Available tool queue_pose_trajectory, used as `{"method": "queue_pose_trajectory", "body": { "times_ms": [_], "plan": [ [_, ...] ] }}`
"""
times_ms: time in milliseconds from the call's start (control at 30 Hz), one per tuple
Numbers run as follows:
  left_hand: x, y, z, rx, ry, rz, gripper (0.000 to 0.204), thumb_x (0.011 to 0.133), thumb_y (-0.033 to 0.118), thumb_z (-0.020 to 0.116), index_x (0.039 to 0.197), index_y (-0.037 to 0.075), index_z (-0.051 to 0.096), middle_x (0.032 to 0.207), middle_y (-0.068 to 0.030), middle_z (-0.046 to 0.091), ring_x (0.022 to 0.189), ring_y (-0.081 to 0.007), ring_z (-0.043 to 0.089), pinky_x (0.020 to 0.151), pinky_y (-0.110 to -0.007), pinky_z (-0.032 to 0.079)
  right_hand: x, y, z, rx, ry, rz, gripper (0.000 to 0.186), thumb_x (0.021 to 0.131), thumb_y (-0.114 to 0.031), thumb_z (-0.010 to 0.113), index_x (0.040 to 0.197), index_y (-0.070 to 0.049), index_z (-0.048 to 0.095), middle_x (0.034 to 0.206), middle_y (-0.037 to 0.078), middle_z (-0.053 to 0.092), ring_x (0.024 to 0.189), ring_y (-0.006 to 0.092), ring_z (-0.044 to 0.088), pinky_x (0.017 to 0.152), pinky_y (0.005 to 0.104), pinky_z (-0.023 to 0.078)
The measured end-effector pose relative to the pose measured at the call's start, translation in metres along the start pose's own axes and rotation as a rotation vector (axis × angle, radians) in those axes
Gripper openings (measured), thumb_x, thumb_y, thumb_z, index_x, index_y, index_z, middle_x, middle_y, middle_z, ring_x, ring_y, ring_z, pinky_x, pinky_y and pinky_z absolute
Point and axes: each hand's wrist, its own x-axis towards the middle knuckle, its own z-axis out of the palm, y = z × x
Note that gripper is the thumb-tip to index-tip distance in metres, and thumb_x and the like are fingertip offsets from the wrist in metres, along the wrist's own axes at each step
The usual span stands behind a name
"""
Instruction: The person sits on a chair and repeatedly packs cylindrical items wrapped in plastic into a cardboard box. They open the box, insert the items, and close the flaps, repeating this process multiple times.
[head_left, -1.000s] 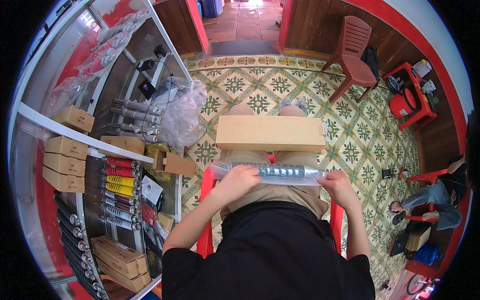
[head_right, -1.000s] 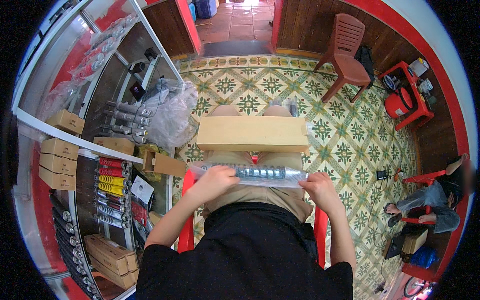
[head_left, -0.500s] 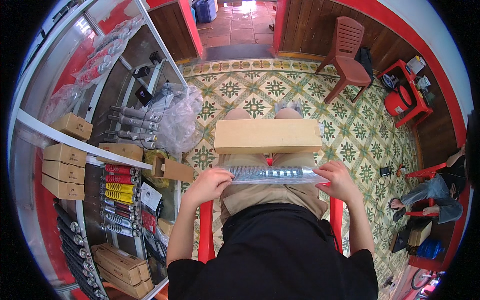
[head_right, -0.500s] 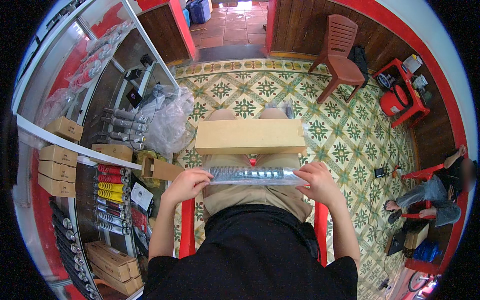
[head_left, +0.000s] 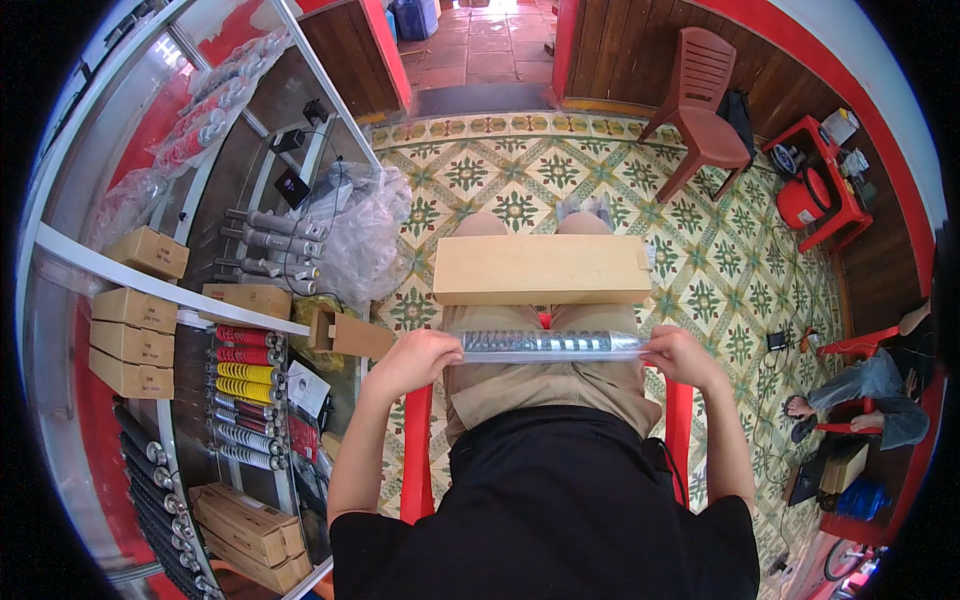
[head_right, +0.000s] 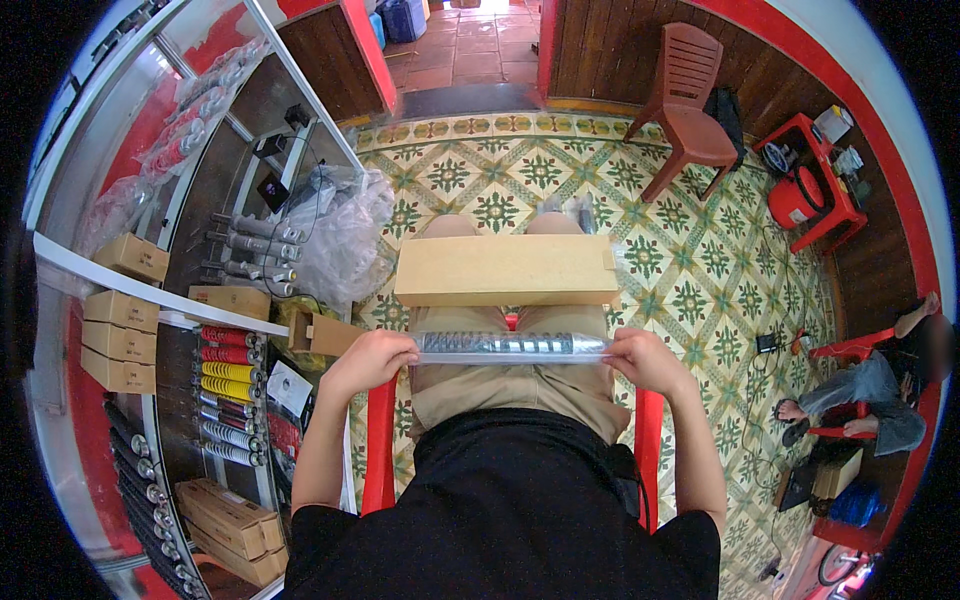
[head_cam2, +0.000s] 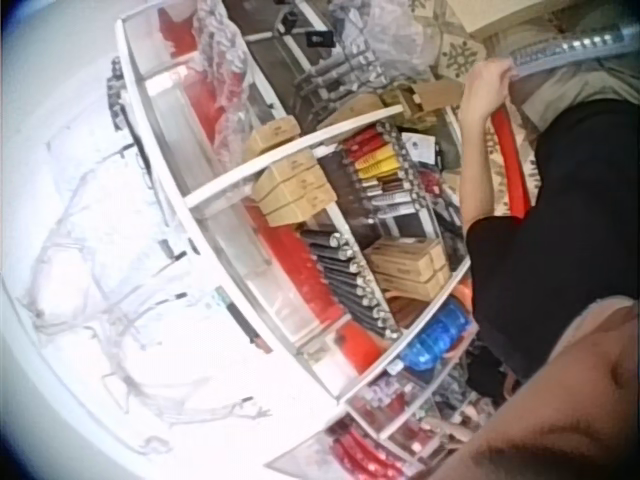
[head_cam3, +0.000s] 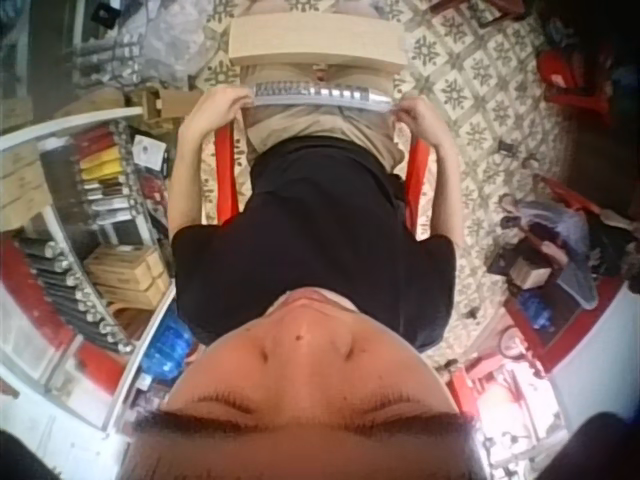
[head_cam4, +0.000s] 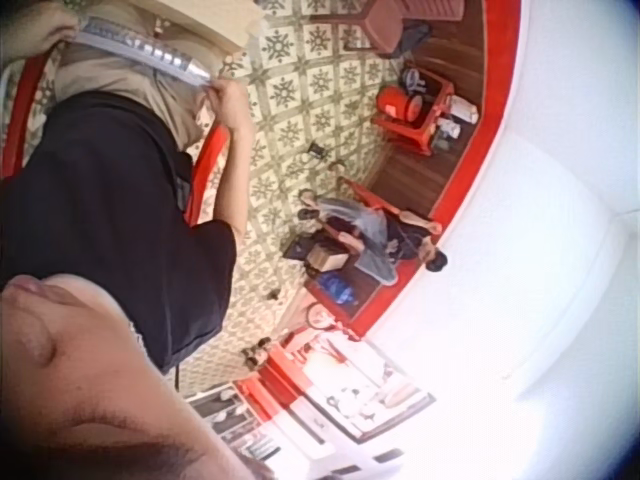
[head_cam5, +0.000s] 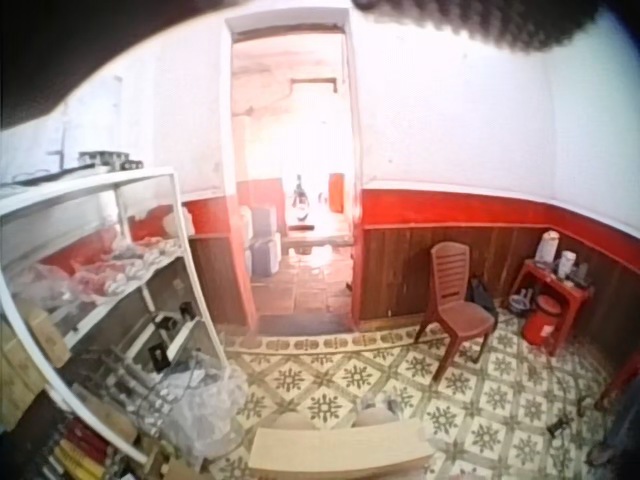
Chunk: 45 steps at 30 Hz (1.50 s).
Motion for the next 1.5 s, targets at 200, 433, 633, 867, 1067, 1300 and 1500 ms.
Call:
{"method": "queue_pose_trajectory", "body": {
  "times_ms": [200, 433, 633, 867, 1067, 1300, 1500],
  "plan": [
    [0.004, -0.003, -0.002, -0.130, 0.011, 0.087, 0.008, 0.089, 0.007, 0.065, 0.087, -0.001, 0.064, 0.093, -0.0141, 0.067, 0.094, -0.0313, 0.063, 0.083, -0.039, 0.051, -0.005, 0.016, 0.007, 0.205, 0.139, -0.124, 0.012, 0.088, -0.010, 0.070, 0.093, 0.001, 0.072, 0.091, 0.013, 0.068, 0.090, 0.0288, 0.063, 0.080, 0.0389, 0.051],
    [0.005, -0.013, 0.008, -0.133, 0.021, 0.021, 0.010, 0.093, 0.009, 0.061, 0.091, 0.000, 0.064, 0.091, -0.0153, 0.067, 0.090, -0.0333, 0.064, 0.079, -0.040, 0.050, -0.011, 0.051, 0.027, 0.547, 0.090, 0.152, 0.020, 0.101, -0.012, 0.057, 0.094, 0.004, 0.066, 0.082, 0.009, 0.063, 0.081, 0.0160, 0.057, 0.076, 0.0319, 0.048],
    [0.012, -0.016, 0.008, -0.171, 0.041, -0.073, 0.012, 0.094, 0.010, 0.058, 0.096, 0.000, 0.065, 0.081, -0.0169, 0.068, 0.076, -0.0360, 0.066, 0.071, -0.041, 0.051, -0.004, 0.048, 0.027, 0.470, 0.096, 0.196, 0.020, 0.102, -0.012, 0.054, 0.091, 0.003, 0.061, 0.074, 0.005, 0.057, 0.073, 0.0145, 0.052, 0.070, 0.0312, 0.046],
    [0.026, -0.030, 0.018, -0.267, 0.054, -0.161, 0.012, 0.094, 0.007, 0.057, 0.096, -0.001, 0.066, 0.079, -0.0142, 0.069, 0.071, -0.0228, 0.066, 0.069, -0.035, 0.051, 0.011, 0.059, 0.041, 0.565, 0.122, 0.269, 0.025, 0.103, -0.015, 0.054, 0.087, 0.003, 0.062, 0.073, 0.000, 0.058, 0.069, 0.0090, 0.052, 0.064, 0.0291, 0.046],
    [0.031, -0.045, 0.031, -0.597, 0.150, -0.286, 0.010, 0.093, 0.010, 0.067, 0.091, 0.000, 0.067, 0.071, -0.0030, 0.065, 0.066, -0.0063, 0.057, 0.058, -0.026, 0.046, 0.022, 0.077, 0.047, 0.602, 0.068, 0.354, 0.028, 0.101, -0.018, 0.057, 0.085, 0.003, 0.065, 0.070, -0.003, 0.059, 0.063, 0.0068, 0.051, 0.059, 0.0268, 0.045],
    [0.020, -0.067, 0.030, -0.407, 0.368, -0.518, 0.020, 0.082, 0.019, 0.080, 0.087, 0.002, 0.072, 0.069, -0.0042, 0.070, 0.059, -0.0103, 0.061, 0.058, -0.027, 0.049, 0.029, 0.087, 0.048, 0.660, 0.053, 0.408, 0.028, 0.098, -0.021, 0.064, 0.081, 0.001, 0.068, 0.068, -0.005, 0.059, 0.061, 0.0045, 0.049, 0.055, 0.0243, 0.040],
    [0.020, -0.034, 0.016, 0.040, 0.797, -0.455, 0.013, 0.083, 0.013, 0.076, 0.084, 0.003, 0.069, 0.072, -0.0083, 0.066, 0.063, -0.0222, 0.064, 0.060, -0.034, 0.050, 0.029, 0.091, 0.046, 0.664, 0.011, 0.436, 0.028, 0.097, -0.021, 0.065, 0.081, 0.001, 0.069, 0.068, -0.005, 0.059, 0.062, 0.0043, 0.049, 0.055, 0.0238, 0.040]
  ]
}}
